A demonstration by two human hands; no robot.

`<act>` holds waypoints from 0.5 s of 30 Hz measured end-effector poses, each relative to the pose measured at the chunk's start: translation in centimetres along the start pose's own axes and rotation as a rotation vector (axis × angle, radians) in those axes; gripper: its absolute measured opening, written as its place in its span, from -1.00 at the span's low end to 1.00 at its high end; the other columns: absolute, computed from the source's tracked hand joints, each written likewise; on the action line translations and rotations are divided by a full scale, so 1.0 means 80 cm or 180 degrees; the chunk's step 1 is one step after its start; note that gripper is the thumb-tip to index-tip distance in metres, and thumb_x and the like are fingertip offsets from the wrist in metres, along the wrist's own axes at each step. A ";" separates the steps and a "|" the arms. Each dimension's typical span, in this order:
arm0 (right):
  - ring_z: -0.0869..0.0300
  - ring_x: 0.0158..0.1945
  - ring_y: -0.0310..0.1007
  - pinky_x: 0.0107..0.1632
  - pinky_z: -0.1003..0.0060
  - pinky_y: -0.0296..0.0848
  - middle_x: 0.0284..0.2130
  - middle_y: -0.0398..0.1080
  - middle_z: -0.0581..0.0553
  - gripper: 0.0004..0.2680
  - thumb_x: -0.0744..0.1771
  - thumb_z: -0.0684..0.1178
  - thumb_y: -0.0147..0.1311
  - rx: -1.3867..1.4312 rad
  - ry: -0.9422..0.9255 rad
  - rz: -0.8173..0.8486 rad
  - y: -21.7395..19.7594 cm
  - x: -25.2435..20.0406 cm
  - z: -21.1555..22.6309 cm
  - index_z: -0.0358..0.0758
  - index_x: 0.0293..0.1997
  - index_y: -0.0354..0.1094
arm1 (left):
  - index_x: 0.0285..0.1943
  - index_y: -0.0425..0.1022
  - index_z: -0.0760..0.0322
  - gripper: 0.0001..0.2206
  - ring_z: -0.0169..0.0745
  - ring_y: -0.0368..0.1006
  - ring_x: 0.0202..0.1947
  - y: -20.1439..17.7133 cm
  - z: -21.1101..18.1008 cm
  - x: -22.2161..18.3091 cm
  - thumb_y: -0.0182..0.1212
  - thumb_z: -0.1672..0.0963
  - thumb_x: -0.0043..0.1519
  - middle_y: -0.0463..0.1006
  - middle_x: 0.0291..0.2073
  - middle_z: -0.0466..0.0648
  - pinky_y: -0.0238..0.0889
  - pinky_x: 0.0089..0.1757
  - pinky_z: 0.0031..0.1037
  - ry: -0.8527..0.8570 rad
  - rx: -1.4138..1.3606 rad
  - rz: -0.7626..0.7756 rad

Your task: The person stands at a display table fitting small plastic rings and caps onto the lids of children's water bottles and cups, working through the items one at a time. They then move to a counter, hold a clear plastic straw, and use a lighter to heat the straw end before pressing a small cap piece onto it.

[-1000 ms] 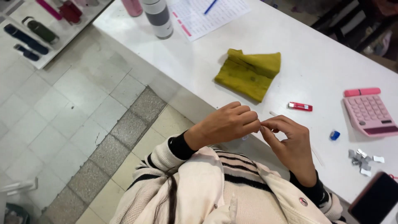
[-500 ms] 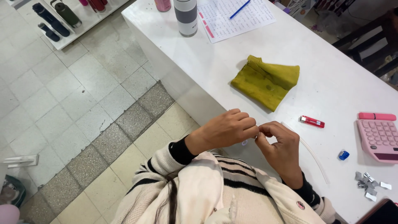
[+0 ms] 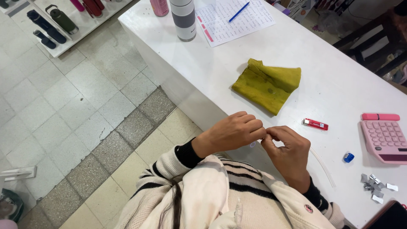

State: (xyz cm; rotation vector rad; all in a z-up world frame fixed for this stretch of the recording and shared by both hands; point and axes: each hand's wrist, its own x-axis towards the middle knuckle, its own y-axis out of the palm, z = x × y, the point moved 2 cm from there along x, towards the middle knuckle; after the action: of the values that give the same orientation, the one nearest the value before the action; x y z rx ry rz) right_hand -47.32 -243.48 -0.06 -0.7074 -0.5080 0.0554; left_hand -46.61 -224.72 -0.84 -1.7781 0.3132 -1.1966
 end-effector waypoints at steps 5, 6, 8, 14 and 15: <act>0.26 -0.38 0.56 -0.27 0.41 0.49 -0.35 0.58 -0.09 -0.93 0.29 -0.26 0.20 -0.0166 0.0142 -0.0090 -0.032 0.012 -0.014 -0.28 -0.23 0.58 | -0.17 0.39 0.22 -0.88 -0.22 0.40 -0.26 -0.028 0.012 0.008 0.26 0.15 0.28 0.39 -0.32 -0.12 0.30 -0.13 -0.36 -0.0093 -0.0644 -0.0087; 0.26 -0.40 0.54 -0.34 0.41 0.44 -0.36 0.58 -0.09 -0.93 0.30 -0.25 0.20 0.0015 0.0215 -0.0002 -0.038 0.011 -0.003 -0.28 -0.21 0.58 | -0.13 0.40 0.23 -0.87 -0.19 0.40 -0.25 -0.030 0.011 0.008 0.28 0.14 0.28 0.40 -0.32 -0.11 0.29 -0.14 -0.35 -0.0181 -0.0907 -0.0177; 0.25 -0.42 0.51 -0.41 0.42 0.38 -0.36 0.57 -0.09 -0.92 0.31 -0.23 0.20 0.0175 0.0359 0.0071 -0.043 0.010 0.008 -0.28 -0.19 0.59 | -0.09 0.42 0.24 -0.85 -0.16 0.39 -0.25 -0.031 0.012 0.007 0.30 0.14 0.29 0.40 -0.31 -0.10 0.27 -0.14 -0.34 -0.0256 -0.1236 -0.0237; 0.26 -0.31 0.56 -0.27 0.42 0.44 -0.32 0.56 -0.11 -0.96 0.36 -0.18 0.22 0.0536 -0.0105 0.0423 -0.037 0.011 0.010 -0.29 -0.17 0.54 | 0.02 0.48 0.24 -0.81 -0.11 0.34 -0.32 -0.030 0.018 0.001 0.34 0.17 0.27 0.38 -0.38 -0.09 0.23 -0.21 -0.32 -0.0566 -0.1838 -0.0505; 0.25 -0.27 0.57 -0.23 0.42 0.48 -0.28 0.55 -0.12 -0.93 0.37 -0.19 0.18 0.0683 -0.0117 0.0444 -0.035 0.012 0.014 -0.30 -0.11 0.53 | 0.02 0.48 0.24 -0.80 -0.11 0.34 -0.33 -0.031 0.017 0.001 0.35 0.17 0.27 0.37 -0.38 -0.08 0.22 -0.22 -0.32 -0.0595 -0.1830 -0.0498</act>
State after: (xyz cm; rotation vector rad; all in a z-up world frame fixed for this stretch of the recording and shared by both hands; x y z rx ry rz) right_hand -47.37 -244.76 2.86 -0.5316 -0.4793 0.2504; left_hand -46.11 -222.75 1.08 -2.4328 0.4454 -1.1029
